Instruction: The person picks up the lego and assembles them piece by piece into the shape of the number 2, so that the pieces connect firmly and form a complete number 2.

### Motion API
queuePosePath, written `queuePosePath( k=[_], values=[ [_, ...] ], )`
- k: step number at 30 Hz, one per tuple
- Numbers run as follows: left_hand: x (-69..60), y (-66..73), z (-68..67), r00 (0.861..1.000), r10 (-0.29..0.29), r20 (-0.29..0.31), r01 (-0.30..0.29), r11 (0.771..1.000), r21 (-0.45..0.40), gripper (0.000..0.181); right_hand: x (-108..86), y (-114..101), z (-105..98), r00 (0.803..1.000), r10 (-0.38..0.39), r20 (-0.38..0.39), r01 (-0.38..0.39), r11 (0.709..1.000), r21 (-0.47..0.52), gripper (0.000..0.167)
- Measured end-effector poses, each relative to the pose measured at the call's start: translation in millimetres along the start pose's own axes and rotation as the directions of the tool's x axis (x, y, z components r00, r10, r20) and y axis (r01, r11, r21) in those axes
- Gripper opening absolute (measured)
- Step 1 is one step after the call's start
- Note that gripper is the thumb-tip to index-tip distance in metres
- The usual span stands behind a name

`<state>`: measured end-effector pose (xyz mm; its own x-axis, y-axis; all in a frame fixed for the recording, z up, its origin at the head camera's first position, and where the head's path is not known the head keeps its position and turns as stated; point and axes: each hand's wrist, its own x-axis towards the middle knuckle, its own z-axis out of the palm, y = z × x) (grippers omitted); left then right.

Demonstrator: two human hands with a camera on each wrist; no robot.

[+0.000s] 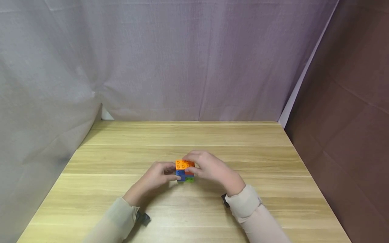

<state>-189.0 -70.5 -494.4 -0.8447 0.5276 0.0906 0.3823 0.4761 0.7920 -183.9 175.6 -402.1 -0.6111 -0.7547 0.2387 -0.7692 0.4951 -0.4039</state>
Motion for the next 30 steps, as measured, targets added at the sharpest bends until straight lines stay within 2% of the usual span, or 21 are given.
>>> queuePosePath(
  k=[7, 13, 23, 30],
  values=[
    [0.5, 0.3, -0.6, 1.000, 0.001, -0.003, -0.001, 1.000, -0.002, 0.033, -0.5, -1.6, 0.8, 0.998, 0.066, 0.003, -0.066, 0.998, -0.020, 0.033],
    [0.7, 0.4, -0.6, 1.000, 0.006, -0.007, -0.006, 1.000, 0.006, 0.032, -1.3, -1.6, 0.9, 0.996, 0.088, 0.006, -0.087, 0.996, -0.021, 0.036],
    [0.4, 1.1, -0.6, 1.000, 0.013, -0.009, -0.013, 1.000, 0.000, 0.032, -1.3, 1.7, 1.7, 0.992, 0.125, 0.017, -0.126, 0.991, 0.050, 0.035],
    [-0.9, 1.6, -0.6, 1.000, 0.002, -0.005, -0.002, 1.000, -0.005, 0.032, -2.9, 6.3, 5.5, 0.992, 0.124, 0.005, -0.124, 0.986, 0.109, 0.035]
  ],
)
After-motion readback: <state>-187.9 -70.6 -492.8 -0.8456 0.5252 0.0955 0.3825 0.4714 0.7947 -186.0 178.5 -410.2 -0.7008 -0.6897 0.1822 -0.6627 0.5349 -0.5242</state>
